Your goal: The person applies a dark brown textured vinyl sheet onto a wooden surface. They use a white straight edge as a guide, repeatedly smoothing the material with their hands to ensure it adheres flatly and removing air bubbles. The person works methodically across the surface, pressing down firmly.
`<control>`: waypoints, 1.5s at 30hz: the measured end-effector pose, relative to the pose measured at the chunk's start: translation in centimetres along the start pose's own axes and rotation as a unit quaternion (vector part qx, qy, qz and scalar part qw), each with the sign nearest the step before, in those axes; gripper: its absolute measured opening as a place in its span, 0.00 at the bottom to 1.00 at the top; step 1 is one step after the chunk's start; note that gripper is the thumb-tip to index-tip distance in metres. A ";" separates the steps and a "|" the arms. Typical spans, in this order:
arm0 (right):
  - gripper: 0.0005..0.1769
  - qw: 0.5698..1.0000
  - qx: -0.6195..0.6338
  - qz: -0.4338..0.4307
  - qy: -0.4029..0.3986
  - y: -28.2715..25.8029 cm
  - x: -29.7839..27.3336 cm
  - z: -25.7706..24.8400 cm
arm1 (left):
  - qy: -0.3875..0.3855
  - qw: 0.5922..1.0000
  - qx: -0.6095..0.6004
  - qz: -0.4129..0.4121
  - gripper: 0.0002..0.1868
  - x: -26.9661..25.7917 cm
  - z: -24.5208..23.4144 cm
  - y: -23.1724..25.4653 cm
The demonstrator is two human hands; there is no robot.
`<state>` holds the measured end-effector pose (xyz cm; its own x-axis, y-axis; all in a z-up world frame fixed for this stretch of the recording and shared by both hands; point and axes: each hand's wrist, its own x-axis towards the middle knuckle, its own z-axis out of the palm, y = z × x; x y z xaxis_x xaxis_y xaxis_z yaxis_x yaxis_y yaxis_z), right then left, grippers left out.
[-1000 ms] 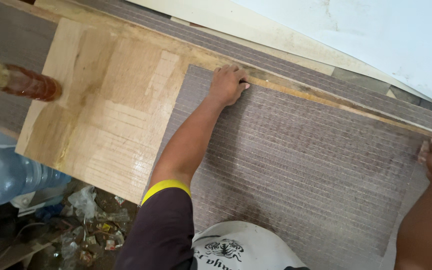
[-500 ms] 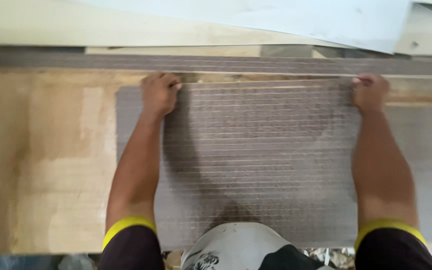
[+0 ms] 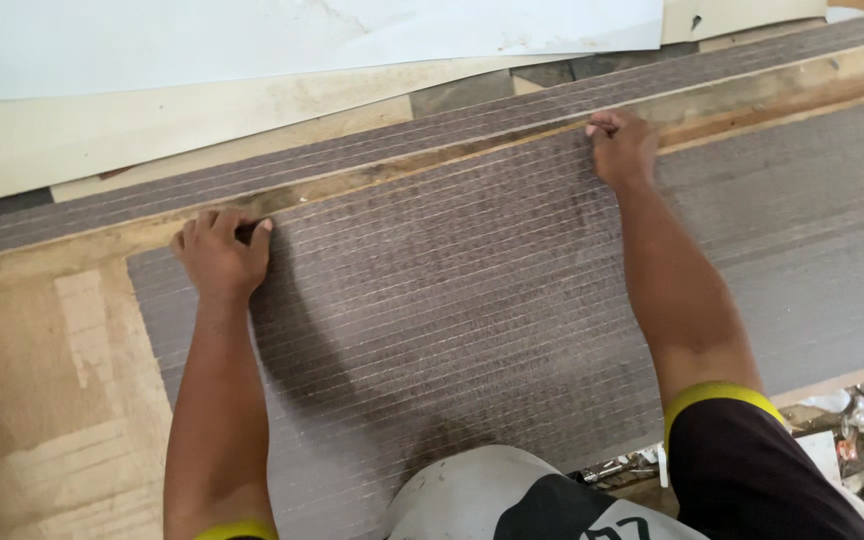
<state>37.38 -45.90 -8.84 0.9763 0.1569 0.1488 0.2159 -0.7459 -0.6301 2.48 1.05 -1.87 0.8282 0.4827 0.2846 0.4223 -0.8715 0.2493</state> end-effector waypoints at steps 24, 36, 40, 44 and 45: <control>0.40 0.958 -0.222 0.013 -0.179 -13.3 -9.9 -2.4 | 0.082 0.991 -0.042 0.099 0.21 -3.8 1.8 7.1; 0.38 0.966 -0.221 -0.020 -0.131 -10.6 -9.5 -1.2 | 0.080 0.994 0.030 0.069 0.21 -4.5 2.6 7.3; 0.39 0.966 -0.219 -0.022 -0.133 -12.3 -9.3 -2.3 | 0.067 0.996 0.020 0.056 0.24 -3.7 2.1 8.0; 0.35 0.956 -0.234 -0.036 -0.173 -13.7 -10.0 -2.7 | 0.028 0.998 0.016 0.046 0.28 -4.3 1.3 7.8; 0.34 0.958 -0.235 -0.033 -0.161 -13.8 -9.7 -3.0 | 0.033 0.998 0.024 0.047 0.28 -4.0 1.6 7.9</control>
<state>24.93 -39.03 0.73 0.9303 0.3488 -0.1135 0.3219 -0.9246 -0.2036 3.13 -7.90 -2.52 0.8403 0.4010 0.3648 0.3611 -0.9159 0.1750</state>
